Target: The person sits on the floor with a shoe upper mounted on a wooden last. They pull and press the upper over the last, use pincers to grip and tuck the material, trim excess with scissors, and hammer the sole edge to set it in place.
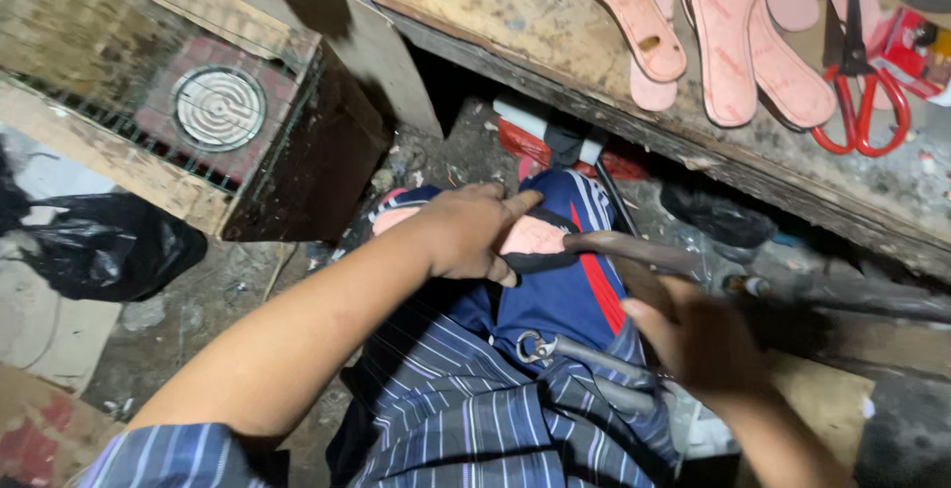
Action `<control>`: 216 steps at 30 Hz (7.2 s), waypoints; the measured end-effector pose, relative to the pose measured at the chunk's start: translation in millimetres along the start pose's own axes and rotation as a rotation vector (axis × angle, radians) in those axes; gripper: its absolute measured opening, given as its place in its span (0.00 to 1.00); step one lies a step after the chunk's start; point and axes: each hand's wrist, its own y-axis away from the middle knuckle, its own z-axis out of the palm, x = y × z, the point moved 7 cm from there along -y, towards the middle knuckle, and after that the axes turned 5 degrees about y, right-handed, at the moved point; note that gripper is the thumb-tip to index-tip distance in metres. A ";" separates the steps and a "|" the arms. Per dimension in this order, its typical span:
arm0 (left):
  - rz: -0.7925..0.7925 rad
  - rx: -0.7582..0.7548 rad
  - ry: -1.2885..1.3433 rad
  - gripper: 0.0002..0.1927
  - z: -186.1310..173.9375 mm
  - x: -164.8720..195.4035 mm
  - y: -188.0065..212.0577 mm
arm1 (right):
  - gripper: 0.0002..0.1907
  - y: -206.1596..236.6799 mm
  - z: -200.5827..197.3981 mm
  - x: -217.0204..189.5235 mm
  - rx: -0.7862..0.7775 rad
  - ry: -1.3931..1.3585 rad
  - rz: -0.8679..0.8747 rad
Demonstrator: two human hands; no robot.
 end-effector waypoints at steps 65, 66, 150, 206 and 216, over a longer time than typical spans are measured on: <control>0.071 1.245 0.894 0.24 -19.8 -41.8 171.4 | 0.24 -29.1 -34.6 -130.5 0.079 -0.315 -0.249; 0.041 1.251 0.993 0.24 -12.4 -50.4 164.5 | 0.22 -31.3 -25.9 -115.3 0.014 -0.393 -0.151; -0.013 0.966 0.640 0.21 -45.6 -1.8 157.3 | 0.29 -27.0 -55.7 -138.8 0.130 -0.080 -0.271; 0.365 0.458 1.896 0.35 29.7 -31.1 98.6 | 0.39 -81.2 46.4 -149.1 -0.275 -1.245 -0.301; 0.315 0.458 1.877 0.28 52.7 -26.8 100.1 | 0.23 -74.5 19.0 -152.6 0.022 -0.952 -0.394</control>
